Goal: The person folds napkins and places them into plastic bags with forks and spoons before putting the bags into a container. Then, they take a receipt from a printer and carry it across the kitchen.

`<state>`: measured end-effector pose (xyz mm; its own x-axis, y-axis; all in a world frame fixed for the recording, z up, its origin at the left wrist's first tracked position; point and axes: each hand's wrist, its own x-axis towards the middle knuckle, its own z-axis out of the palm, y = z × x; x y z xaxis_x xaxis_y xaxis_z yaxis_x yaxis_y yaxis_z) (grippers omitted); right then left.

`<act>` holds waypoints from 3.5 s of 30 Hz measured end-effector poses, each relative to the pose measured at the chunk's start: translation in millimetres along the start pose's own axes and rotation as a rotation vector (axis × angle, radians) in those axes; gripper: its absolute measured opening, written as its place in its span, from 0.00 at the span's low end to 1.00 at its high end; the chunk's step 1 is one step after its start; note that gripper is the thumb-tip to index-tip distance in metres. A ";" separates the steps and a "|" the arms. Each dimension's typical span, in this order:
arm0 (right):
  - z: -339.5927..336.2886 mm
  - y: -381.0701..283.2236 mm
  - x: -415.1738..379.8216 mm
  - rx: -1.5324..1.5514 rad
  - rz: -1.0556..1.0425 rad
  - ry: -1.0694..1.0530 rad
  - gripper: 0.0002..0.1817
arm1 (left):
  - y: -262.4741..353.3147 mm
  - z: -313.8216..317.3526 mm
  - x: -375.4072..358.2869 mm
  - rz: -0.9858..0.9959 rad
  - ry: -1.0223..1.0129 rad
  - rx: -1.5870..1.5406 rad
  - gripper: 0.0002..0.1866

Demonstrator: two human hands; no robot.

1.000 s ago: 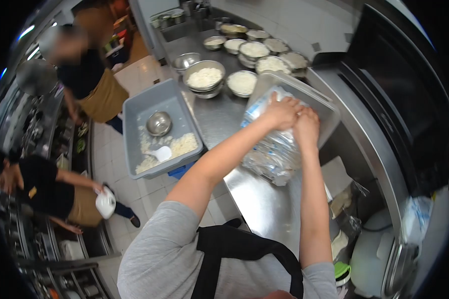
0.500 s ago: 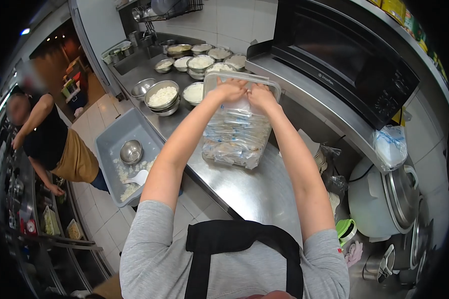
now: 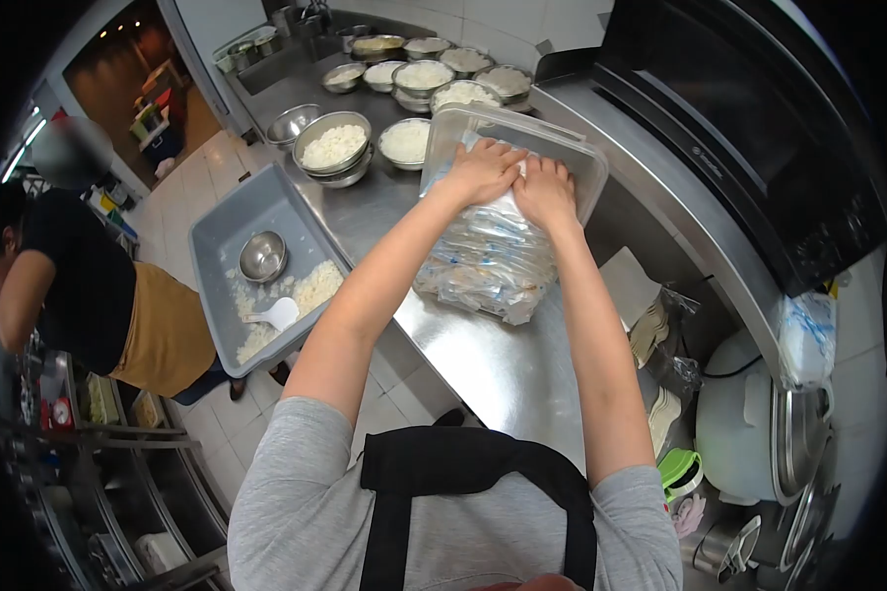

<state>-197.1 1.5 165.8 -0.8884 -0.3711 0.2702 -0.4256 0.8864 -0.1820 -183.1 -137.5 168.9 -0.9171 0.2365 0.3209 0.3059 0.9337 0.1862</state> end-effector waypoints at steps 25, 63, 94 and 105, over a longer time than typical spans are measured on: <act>-15.0 58.8 -279.3 0.552 -0.191 0.303 0.18 | -9.7 -19.1 0.5 0.229 0.068 -0.127 0.27; -258.8 196.3 -284.1 -0.904 0.058 0.611 0.11 | 385.2 -33.3 26.7 1.070 0.507 -0.612 0.19; -268.9 194.2 -286.7 -0.825 0.343 0.653 0.09 | 429.8 -14.2 42.8 0.941 0.511 -0.811 0.12; -269.3 165.5 -291.7 -0.744 0.218 0.669 0.09 | 432.6 -8.5 42.2 0.769 0.592 -0.564 0.09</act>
<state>37.9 330.9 311.4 -0.5586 -0.1524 0.8153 0.1509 0.9479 0.2805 -87.4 274.1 270.9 -0.2144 0.3926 0.8944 0.9481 0.3038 0.0939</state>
